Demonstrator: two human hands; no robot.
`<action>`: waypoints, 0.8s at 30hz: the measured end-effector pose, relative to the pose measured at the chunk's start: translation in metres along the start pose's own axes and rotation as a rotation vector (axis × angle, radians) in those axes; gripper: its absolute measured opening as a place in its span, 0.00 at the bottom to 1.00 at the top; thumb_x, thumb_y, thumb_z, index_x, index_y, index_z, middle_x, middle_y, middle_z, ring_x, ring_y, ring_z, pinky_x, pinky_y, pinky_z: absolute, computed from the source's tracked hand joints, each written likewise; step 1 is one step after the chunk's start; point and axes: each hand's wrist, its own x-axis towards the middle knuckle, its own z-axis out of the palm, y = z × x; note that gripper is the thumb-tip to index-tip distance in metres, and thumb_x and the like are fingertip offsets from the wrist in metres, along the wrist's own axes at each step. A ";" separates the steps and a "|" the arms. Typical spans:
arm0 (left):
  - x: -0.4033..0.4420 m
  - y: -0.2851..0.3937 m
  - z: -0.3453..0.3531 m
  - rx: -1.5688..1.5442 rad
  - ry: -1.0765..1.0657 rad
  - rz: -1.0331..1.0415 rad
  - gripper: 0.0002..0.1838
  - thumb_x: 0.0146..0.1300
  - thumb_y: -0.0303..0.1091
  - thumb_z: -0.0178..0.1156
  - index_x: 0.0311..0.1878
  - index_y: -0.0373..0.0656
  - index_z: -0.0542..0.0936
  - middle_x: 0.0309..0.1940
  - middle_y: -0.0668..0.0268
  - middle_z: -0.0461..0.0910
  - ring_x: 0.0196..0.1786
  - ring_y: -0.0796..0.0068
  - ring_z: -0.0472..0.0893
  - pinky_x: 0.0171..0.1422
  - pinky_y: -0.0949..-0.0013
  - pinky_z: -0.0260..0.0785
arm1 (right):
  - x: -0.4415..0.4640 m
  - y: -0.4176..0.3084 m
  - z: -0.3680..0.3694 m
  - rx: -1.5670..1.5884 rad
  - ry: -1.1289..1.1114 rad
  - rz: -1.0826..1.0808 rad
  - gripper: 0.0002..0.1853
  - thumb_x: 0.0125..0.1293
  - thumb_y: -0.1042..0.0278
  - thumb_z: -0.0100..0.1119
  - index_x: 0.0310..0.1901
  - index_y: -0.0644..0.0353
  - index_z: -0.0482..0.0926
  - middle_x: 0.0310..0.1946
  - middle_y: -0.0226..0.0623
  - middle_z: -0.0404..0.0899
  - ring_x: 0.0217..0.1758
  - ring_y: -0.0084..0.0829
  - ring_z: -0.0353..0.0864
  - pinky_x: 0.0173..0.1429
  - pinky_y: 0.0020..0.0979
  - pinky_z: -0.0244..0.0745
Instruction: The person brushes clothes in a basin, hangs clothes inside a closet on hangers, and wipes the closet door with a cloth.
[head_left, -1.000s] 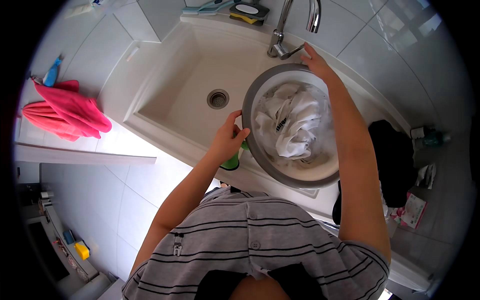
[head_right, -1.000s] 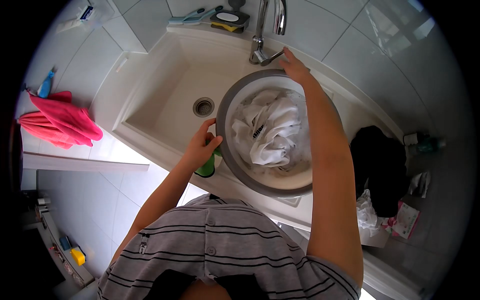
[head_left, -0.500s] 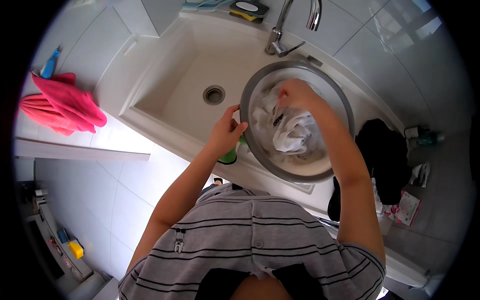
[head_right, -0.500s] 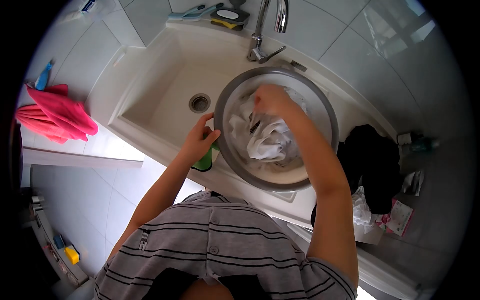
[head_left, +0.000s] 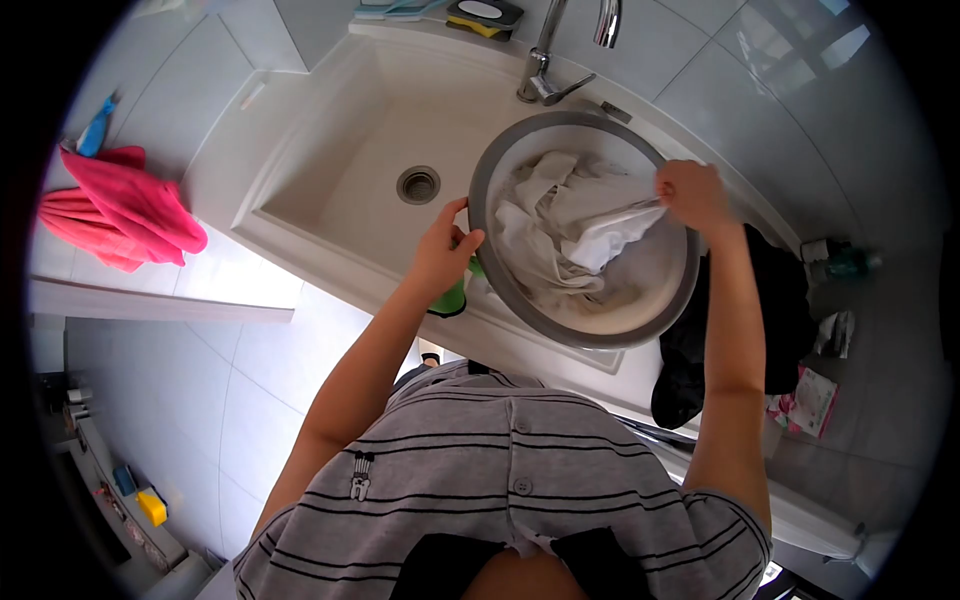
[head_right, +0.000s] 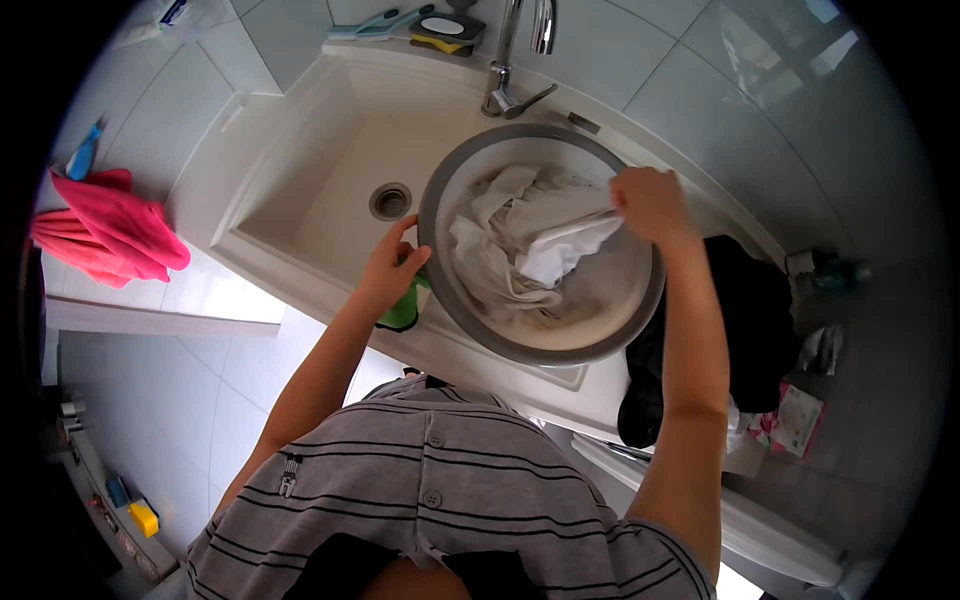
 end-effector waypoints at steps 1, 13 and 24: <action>0.000 -0.001 0.000 -0.002 -0.004 0.002 0.27 0.61 0.34 0.60 0.63 0.45 0.68 0.20 0.66 0.74 0.26 0.75 0.74 0.35 0.70 0.67 | -0.009 0.015 -0.002 -0.005 -0.005 0.084 0.03 0.51 0.71 0.60 0.26 0.49 0.79 0.30 0.29 0.79 0.38 0.35 0.80 0.45 0.44 0.69; 0.002 -0.004 -0.006 -0.052 0.026 -0.031 0.26 0.61 0.32 0.60 0.63 0.44 0.68 0.21 0.68 0.73 0.27 0.79 0.71 0.35 0.72 0.65 | -0.035 -0.017 -0.024 0.517 0.178 -0.015 0.08 0.52 0.73 0.62 0.36 0.58 0.83 0.29 0.37 0.74 0.33 0.38 0.76 0.38 0.35 0.70; 0.002 -0.007 0.000 -0.099 -0.015 -0.034 0.26 0.61 0.32 0.60 0.64 0.44 0.68 0.23 0.69 0.72 0.28 0.80 0.70 0.36 0.73 0.64 | -0.069 -0.056 0.016 0.066 -0.338 -0.167 0.12 0.56 0.72 0.53 0.38 0.51 0.85 0.34 0.37 0.81 0.46 0.43 0.74 0.50 0.45 0.67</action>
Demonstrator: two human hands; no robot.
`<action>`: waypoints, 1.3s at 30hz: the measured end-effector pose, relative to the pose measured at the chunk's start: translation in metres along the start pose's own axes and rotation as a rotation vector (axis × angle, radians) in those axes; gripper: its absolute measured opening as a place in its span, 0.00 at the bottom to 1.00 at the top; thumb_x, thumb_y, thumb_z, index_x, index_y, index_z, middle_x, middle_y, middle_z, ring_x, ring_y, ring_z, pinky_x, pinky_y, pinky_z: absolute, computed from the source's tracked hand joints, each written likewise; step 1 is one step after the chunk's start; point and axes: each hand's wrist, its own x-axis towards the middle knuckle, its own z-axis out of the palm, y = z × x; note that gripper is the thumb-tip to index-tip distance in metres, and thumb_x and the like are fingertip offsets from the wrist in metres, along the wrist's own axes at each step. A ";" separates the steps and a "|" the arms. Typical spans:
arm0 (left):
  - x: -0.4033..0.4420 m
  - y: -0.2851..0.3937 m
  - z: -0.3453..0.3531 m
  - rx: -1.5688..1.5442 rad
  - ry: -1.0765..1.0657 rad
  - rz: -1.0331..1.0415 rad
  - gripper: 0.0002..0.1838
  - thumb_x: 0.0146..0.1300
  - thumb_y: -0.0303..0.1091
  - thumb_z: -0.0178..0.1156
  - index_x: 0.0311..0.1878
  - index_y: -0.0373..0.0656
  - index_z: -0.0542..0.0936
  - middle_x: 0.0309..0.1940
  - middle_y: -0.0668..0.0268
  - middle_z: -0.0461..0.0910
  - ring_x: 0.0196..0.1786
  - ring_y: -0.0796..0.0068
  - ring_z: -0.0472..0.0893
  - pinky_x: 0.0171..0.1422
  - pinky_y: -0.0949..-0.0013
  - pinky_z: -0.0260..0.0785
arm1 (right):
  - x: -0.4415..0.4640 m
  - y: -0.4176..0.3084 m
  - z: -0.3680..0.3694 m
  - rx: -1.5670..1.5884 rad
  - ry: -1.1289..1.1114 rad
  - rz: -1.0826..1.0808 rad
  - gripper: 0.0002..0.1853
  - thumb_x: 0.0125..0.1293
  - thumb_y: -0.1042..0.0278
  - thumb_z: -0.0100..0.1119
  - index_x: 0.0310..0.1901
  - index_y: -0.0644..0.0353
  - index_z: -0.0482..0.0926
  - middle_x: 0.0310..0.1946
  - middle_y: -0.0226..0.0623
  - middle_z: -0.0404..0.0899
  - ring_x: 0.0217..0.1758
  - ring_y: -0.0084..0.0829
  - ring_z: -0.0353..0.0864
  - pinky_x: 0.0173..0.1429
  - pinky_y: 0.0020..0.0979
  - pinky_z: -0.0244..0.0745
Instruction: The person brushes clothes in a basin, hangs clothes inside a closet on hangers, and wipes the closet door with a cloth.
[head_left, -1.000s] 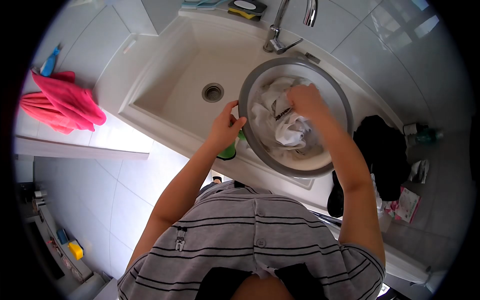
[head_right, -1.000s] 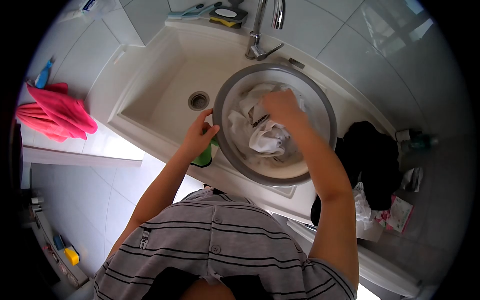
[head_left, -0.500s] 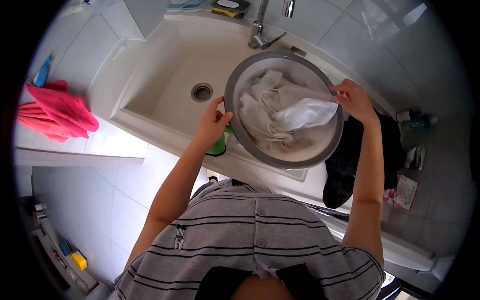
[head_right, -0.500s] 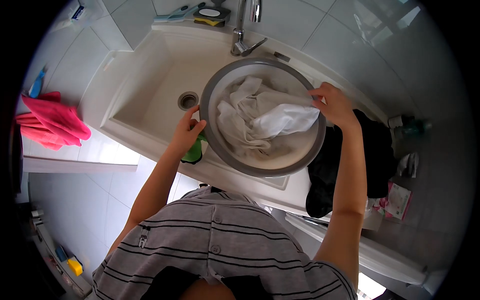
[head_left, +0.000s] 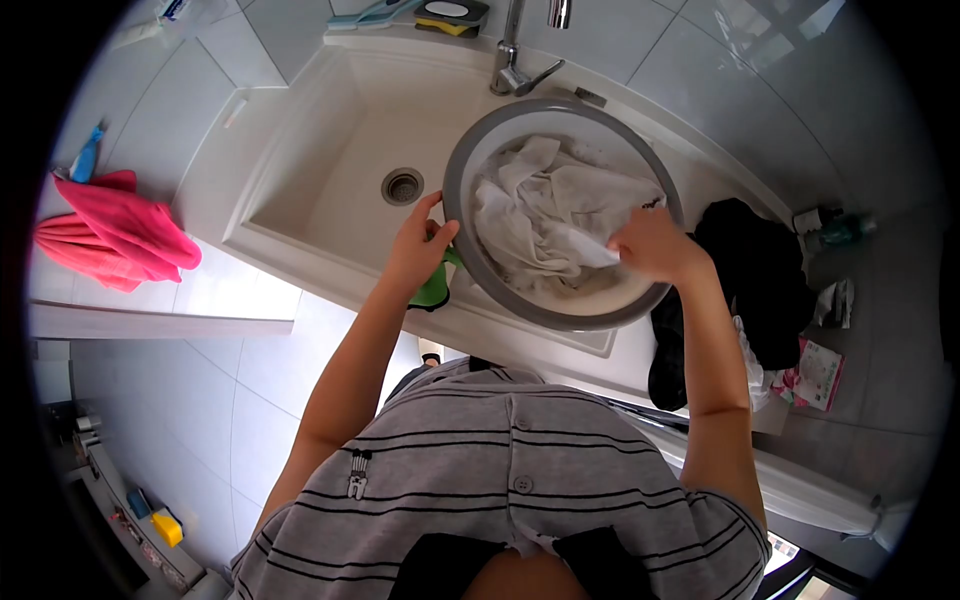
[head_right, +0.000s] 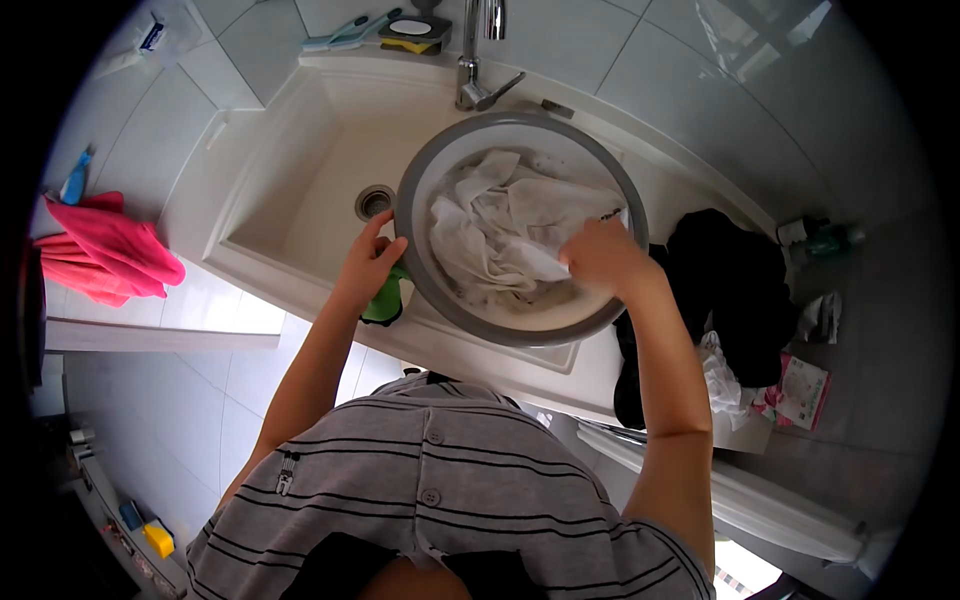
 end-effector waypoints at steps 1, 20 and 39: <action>0.000 0.000 0.000 -0.001 -0.001 0.000 0.26 0.61 0.32 0.60 0.64 0.44 0.68 0.23 0.69 0.72 0.28 0.80 0.70 0.36 0.73 0.64 | -0.008 -0.005 0.006 0.000 -0.001 0.001 0.12 0.56 0.72 0.53 0.38 0.51 0.85 0.34 0.37 0.81 0.46 0.43 0.74 0.50 0.45 0.67; 0.008 -0.003 0.005 -0.025 -0.007 -0.021 0.26 0.62 0.32 0.59 0.64 0.43 0.68 0.24 0.72 0.70 0.28 0.83 0.67 0.34 0.75 0.61 | -0.053 -0.001 -0.012 0.340 0.920 0.193 0.14 0.55 0.70 0.63 0.44 0.60 0.82 0.39 0.39 0.82 0.47 0.41 0.76 0.52 0.38 0.67; 0.013 0.005 0.011 -0.055 -0.029 -0.025 0.26 0.62 0.32 0.60 0.63 0.42 0.69 0.22 0.73 0.70 0.27 0.84 0.66 0.33 0.77 0.58 | -0.070 0.009 0.023 0.458 0.962 0.321 0.13 0.56 0.69 0.64 0.44 0.60 0.82 0.40 0.40 0.82 0.47 0.41 0.77 0.53 0.37 0.69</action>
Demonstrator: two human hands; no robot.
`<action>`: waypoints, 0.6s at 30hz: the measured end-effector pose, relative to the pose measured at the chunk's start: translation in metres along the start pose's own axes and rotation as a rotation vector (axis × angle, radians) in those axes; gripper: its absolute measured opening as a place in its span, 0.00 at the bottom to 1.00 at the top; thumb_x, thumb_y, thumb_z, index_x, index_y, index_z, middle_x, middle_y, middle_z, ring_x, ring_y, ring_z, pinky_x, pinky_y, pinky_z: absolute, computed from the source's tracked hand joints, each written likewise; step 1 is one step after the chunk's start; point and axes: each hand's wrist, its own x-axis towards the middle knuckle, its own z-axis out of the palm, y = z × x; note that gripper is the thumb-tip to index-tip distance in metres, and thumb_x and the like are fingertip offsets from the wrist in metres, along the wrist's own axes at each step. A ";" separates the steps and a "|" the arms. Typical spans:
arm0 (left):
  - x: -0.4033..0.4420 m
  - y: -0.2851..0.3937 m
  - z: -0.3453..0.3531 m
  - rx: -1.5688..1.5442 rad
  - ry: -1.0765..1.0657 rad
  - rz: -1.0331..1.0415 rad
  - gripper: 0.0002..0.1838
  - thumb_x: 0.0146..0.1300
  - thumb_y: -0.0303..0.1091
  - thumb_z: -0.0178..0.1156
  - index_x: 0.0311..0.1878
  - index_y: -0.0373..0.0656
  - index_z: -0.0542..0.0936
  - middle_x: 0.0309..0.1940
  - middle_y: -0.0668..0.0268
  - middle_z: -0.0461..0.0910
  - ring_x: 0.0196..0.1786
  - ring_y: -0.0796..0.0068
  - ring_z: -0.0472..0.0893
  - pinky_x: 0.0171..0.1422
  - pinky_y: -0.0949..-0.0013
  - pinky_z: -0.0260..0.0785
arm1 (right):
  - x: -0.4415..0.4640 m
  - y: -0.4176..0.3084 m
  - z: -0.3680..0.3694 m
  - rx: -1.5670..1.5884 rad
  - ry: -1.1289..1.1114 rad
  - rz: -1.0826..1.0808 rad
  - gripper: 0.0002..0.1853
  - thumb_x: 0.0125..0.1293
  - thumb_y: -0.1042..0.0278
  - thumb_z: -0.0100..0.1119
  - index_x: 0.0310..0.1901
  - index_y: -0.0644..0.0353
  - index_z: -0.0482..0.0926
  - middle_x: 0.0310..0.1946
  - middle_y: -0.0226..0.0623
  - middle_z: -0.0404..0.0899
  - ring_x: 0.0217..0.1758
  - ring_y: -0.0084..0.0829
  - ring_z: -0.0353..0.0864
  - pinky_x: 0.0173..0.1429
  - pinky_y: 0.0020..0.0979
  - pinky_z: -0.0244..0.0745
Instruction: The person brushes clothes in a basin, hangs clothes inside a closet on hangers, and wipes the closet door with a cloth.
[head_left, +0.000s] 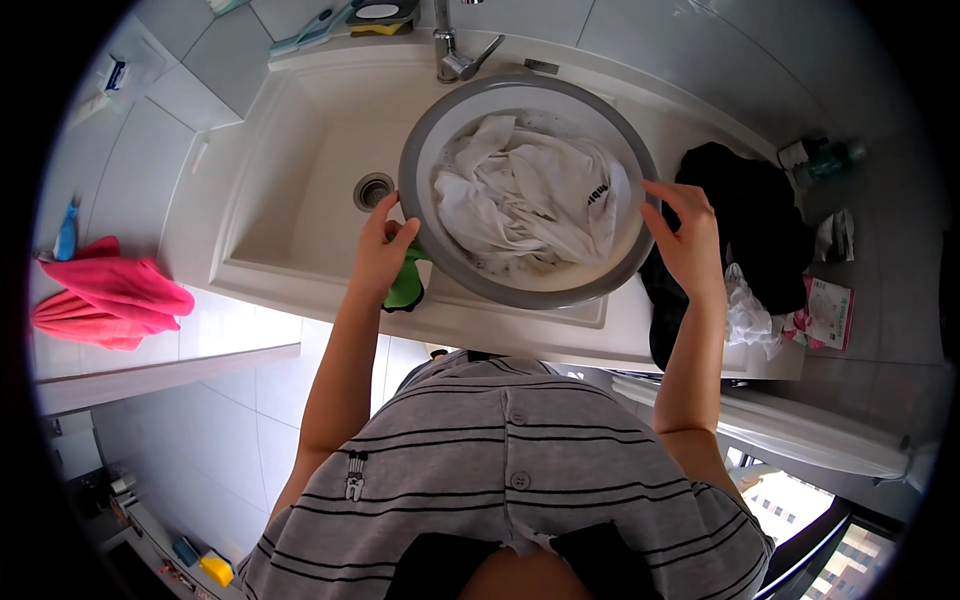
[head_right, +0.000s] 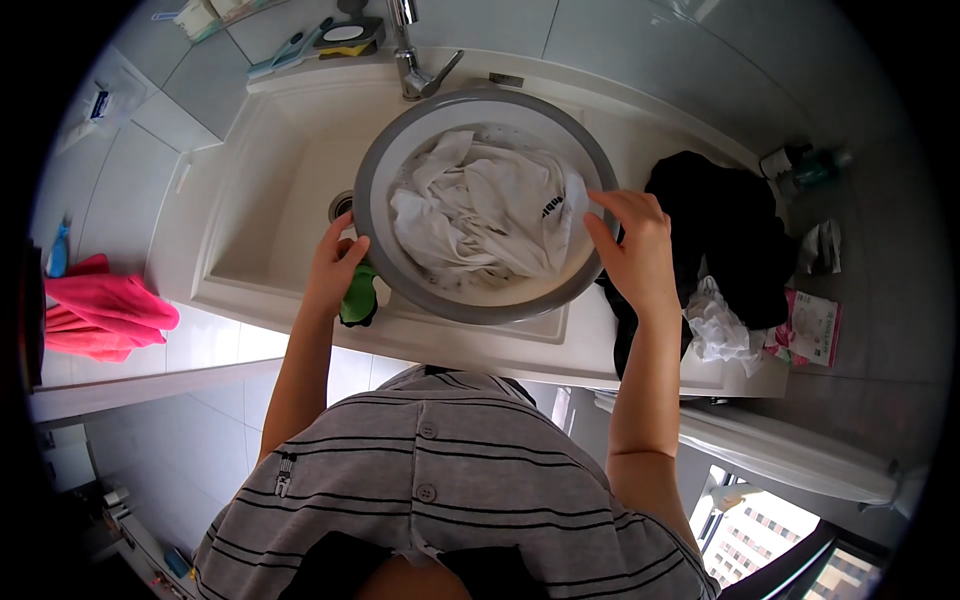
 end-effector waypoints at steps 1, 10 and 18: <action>0.000 -0.001 0.000 0.000 -0.001 0.000 0.26 0.62 0.32 0.60 0.63 0.42 0.69 0.22 0.73 0.70 0.27 0.84 0.66 0.33 0.77 0.58 | -0.001 0.000 -0.001 0.000 -0.002 0.007 0.13 0.56 0.69 0.64 0.44 0.60 0.82 0.41 0.40 0.82 0.47 0.41 0.77 0.53 0.37 0.69; -0.001 -0.001 -0.002 -0.008 0.010 0.002 0.26 0.61 0.32 0.60 0.64 0.42 0.69 0.23 0.72 0.71 0.28 0.84 0.67 0.34 0.76 0.59 | -0.001 -0.004 0.006 0.032 -0.006 0.018 0.12 0.56 0.69 0.64 0.43 0.60 0.83 0.40 0.39 0.82 0.47 0.40 0.77 0.52 0.37 0.69; -0.002 0.001 -0.004 0.029 -0.002 -0.022 0.26 0.61 0.32 0.60 0.64 0.42 0.69 0.25 0.72 0.72 0.29 0.83 0.67 0.35 0.76 0.59 | -0.002 -0.007 0.014 0.021 -0.026 -0.010 0.12 0.56 0.69 0.64 0.43 0.60 0.83 0.40 0.39 0.82 0.46 0.40 0.77 0.51 0.36 0.69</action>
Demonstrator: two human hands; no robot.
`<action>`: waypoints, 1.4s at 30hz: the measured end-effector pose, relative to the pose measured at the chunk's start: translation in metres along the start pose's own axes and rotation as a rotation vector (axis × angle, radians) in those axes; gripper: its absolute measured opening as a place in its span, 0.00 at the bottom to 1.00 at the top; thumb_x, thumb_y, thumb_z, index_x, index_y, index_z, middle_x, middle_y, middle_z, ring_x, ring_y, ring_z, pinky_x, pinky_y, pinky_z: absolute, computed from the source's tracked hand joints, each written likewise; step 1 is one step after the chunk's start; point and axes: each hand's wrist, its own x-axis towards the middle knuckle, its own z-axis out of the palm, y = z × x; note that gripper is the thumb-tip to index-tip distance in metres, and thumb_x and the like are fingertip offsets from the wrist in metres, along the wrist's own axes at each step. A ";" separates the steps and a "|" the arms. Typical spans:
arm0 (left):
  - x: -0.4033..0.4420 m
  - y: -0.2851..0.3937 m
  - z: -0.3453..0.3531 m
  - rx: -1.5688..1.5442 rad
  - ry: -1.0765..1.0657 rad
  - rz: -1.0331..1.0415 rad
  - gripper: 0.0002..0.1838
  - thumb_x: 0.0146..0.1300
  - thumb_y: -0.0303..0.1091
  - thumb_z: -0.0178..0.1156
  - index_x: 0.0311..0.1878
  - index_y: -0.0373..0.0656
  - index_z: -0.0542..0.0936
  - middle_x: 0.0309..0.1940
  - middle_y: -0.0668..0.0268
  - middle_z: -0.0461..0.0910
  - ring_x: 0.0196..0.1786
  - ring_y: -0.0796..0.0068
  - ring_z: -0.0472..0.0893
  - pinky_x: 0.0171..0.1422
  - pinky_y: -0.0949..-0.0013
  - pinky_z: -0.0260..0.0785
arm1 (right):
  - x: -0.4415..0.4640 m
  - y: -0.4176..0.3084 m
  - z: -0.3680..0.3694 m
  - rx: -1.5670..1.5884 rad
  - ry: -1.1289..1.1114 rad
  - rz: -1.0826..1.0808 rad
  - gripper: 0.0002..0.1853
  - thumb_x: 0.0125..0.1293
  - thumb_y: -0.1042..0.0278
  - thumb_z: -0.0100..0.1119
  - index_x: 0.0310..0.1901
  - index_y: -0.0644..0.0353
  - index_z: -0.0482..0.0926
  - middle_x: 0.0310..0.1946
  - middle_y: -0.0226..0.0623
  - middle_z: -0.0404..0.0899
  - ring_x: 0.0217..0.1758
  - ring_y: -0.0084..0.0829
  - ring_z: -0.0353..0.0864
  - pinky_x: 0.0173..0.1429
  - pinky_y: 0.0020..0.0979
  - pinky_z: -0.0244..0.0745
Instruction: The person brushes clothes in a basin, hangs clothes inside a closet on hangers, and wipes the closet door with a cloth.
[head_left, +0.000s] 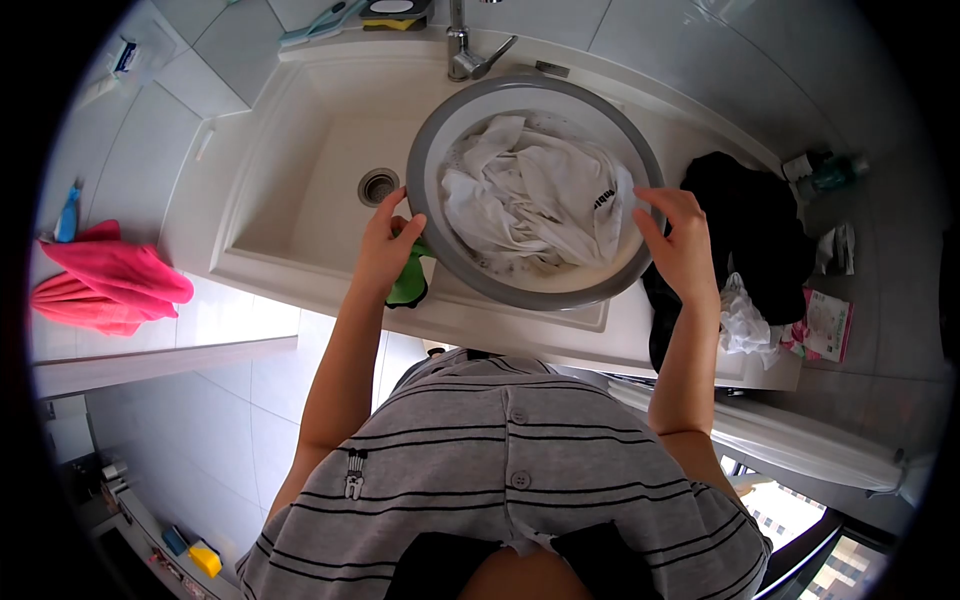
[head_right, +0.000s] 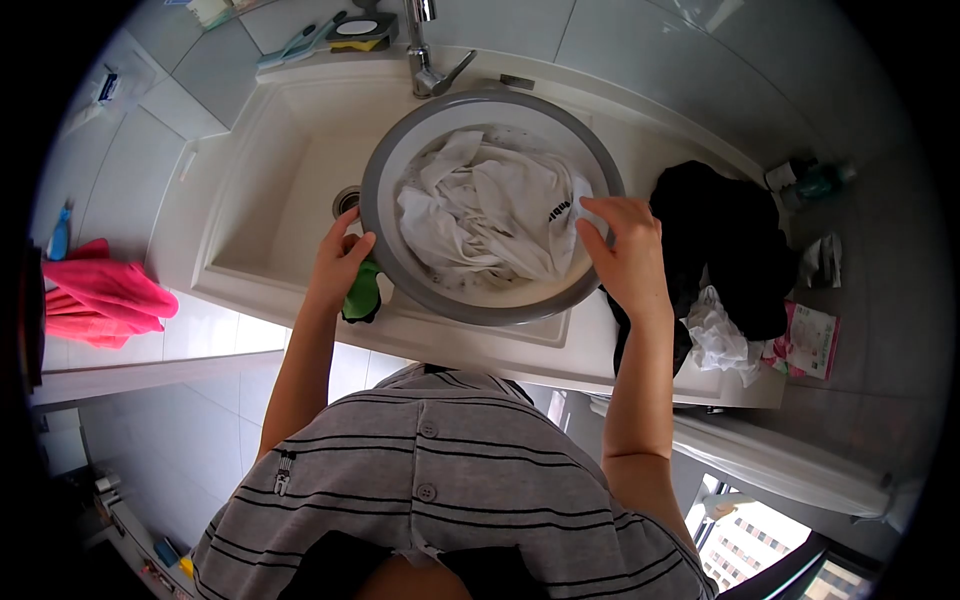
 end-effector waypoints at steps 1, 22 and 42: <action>0.000 0.000 0.000 0.000 0.001 0.000 0.26 0.61 0.32 0.60 0.64 0.42 0.69 0.25 0.72 0.72 0.29 0.83 0.67 0.35 0.76 0.59 | 0.000 0.000 0.001 0.018 -0.006 0.001 0.12 0.56 0.69 0.64 0.42 0.60 0.83 0.39 0.40 0.82 0.46 0.40 0.77 0.51 0.36 0.69; 0.001 -0.001 0.001 -0.030 0.005 0.006 0.27 0.61 0.32 0.61 0.64 0.41 0.69 0.25 0.72 0.72 0.30 0.83 0.68 0.36 0.76 0.60 | 0.001 -0.002 0.009 0.020 -0.036 -0.002 0.11 0.57 0.68 0.64 0.42 0.60 0.83 0.39 0.40 0.83 0.46 0.40 0.77 0.51 0.37 0.69; -0.001 0.001 0.003 -0.015 0.007 0.003 0.27 0.61 0.32 0.61 0.64 0.42 0.69 0.25 0.73 0.70 0.30 0.84 0.68 0.36 0.76 0.60 | -0.001 -0.001 0.010 0.012 -0.076 0.015 0.13 0.56 0.68 0.65 0.43 0.58 0.83 0.41 0.40 0.82 0.48 0.41 0.77 0.52 0.38 0.68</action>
